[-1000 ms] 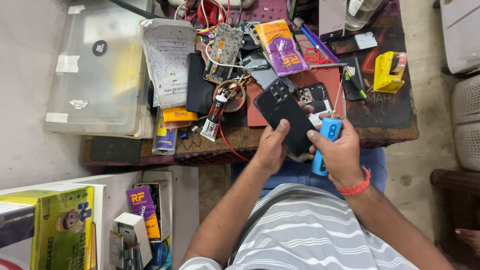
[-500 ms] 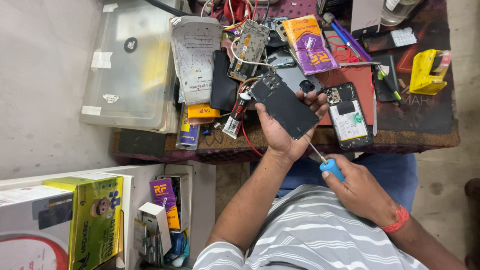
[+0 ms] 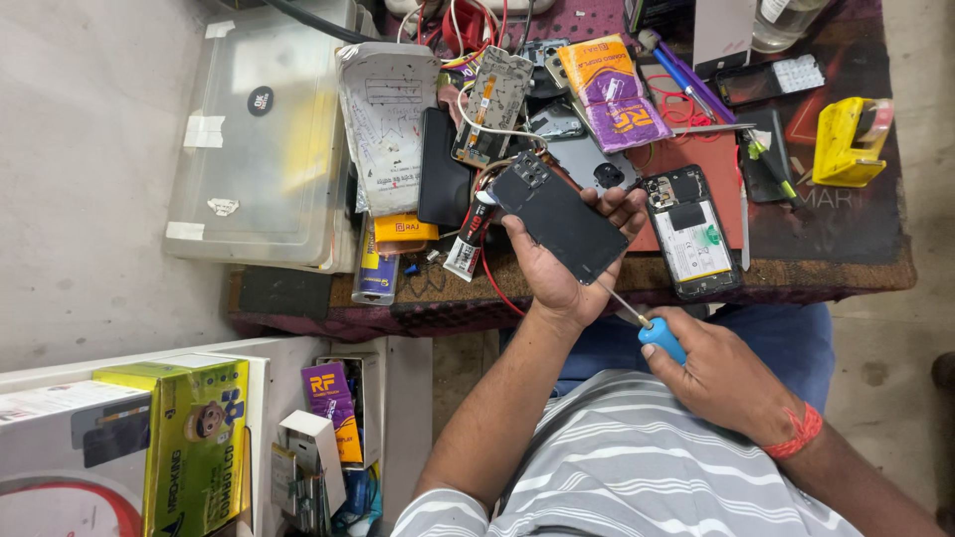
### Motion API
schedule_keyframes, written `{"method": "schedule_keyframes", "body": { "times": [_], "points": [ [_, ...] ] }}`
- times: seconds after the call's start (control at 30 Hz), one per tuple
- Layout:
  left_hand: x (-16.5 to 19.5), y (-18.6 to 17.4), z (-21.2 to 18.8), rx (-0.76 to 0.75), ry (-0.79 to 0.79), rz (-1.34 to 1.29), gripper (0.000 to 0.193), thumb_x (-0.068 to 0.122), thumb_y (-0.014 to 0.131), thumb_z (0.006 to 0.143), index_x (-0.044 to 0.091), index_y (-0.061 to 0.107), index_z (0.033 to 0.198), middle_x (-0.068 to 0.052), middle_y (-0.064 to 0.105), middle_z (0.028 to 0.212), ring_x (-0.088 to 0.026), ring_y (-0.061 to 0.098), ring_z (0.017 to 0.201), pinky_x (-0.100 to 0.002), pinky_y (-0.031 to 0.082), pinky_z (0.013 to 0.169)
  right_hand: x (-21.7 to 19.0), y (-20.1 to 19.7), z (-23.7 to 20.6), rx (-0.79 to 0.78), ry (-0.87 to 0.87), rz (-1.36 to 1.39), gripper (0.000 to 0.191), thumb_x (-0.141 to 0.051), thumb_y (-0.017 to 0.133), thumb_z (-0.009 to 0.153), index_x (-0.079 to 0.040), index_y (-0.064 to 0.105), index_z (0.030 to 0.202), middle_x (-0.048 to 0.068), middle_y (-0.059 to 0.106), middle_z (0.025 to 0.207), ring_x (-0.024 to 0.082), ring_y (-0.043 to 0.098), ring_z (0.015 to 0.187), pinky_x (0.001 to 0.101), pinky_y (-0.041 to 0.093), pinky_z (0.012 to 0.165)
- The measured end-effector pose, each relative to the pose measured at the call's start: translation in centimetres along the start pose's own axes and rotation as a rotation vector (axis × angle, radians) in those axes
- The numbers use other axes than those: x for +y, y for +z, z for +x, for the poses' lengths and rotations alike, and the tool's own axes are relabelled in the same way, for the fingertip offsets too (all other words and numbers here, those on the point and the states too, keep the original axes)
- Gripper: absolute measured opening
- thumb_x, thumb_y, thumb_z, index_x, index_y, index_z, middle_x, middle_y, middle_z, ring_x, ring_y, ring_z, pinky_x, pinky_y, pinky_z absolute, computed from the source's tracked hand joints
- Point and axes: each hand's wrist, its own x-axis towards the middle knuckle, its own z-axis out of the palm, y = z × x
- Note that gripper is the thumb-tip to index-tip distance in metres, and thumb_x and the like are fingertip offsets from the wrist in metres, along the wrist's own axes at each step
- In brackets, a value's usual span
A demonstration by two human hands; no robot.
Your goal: The person sits at a cluttered repair workbench and uses a blue electric screwdriver to unscrew the back cover of a smartphone. They set the cover aside, handle the phone body, then stretch a rubber band around the phone and place it on the bench.
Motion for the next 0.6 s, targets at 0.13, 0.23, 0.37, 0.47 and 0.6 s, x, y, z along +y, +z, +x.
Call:
{"method": "schedule_keyframes", "body": {
  "times": [0.13,0.23,0.37,0.47,0.6],
  "points": [
    [0.1,0.3,-0.2,0.030,0.004,0.016,0.107,0.095,0.028,0.098,-0.003,0.062,0.123,-0.026,0.065,0.128,-0.046,0.055,0.132,-0.057,0.041,0.118,-0.3,-0.2,0.0,0.011,-0.041,-0.005,0.036,-0.029,0.063,0.088,-0.006,0.059,0.116,0.018,0.073,0.083,0.038,0.072,0.075,0.0467,0.055,0.066],
    [0.1,0.6,-0.2,0.014,-0.006,0.013,0.107,0.095,0.028,0.097,-0.004,0.061,0.124,-0.027,0.064,0.129,-0.046,0.055,0.133,-0.057,0.041,0.119,-0.4,-0.2,-0.1,0.004,-0.023,-0.002,0.036,-0.028,0.063,0.088,-0.008,0.060,0.117,0.017,0.073,0.083,0.038,0.073,0.075,0.0467,0.056,0.066],
    [0.4,1.2,-0.4,0.032,-0.037,-0.008,0.107,0.094,0.029,0.096,-0.004,0.060,0.124,-0.029,0.063,0.131,-0.048,0.053,0.133,-0.058,0.040,0.119,-0.1,-0.4,-0.2,-0.012,-0.015,0.013,0.037,-0.028,0.063,0.088,-0.009,0.061,0.120,0.017,0.073,0.084,0.037,0.073,0.075,0.0461,0.057,0.067],
    [0.4,1.5,-0.4,0.009,-0.049,-0.007,0.106,0.094,0.029,0.096,-0.003,0.059,0.126,-0.029,0.063,0.132,-0.048,0.052,0.136,-0.059,0.038,0.121,0.2,-0.6,-0.2,0.125,0.013,0.013,0.038,-0.025,0.063,0.088,-0.006,0.060,0.121,0.019,0.073,0.083,0.039,0.073,0.079,0.0467,0.056,0.069],
    [0.5,1.8,-0.4,0.047,-0.092,0.013,0.105,0.094,0.028,0.094,-0.001,0.059,0.127,-0.029,0.063,0.131,-0.049,0.052,0.135,-0.062,0.037,0.120,0.8,-0.6,-0.4,0.157,-0.031,0.006,0.038,-0.027,0.064,0.089,-0.006,0.060,0.120,0.020,0.073,0.088,0.040,0.072,0.080,0.0467,0.056,0.068]
  ]
}}
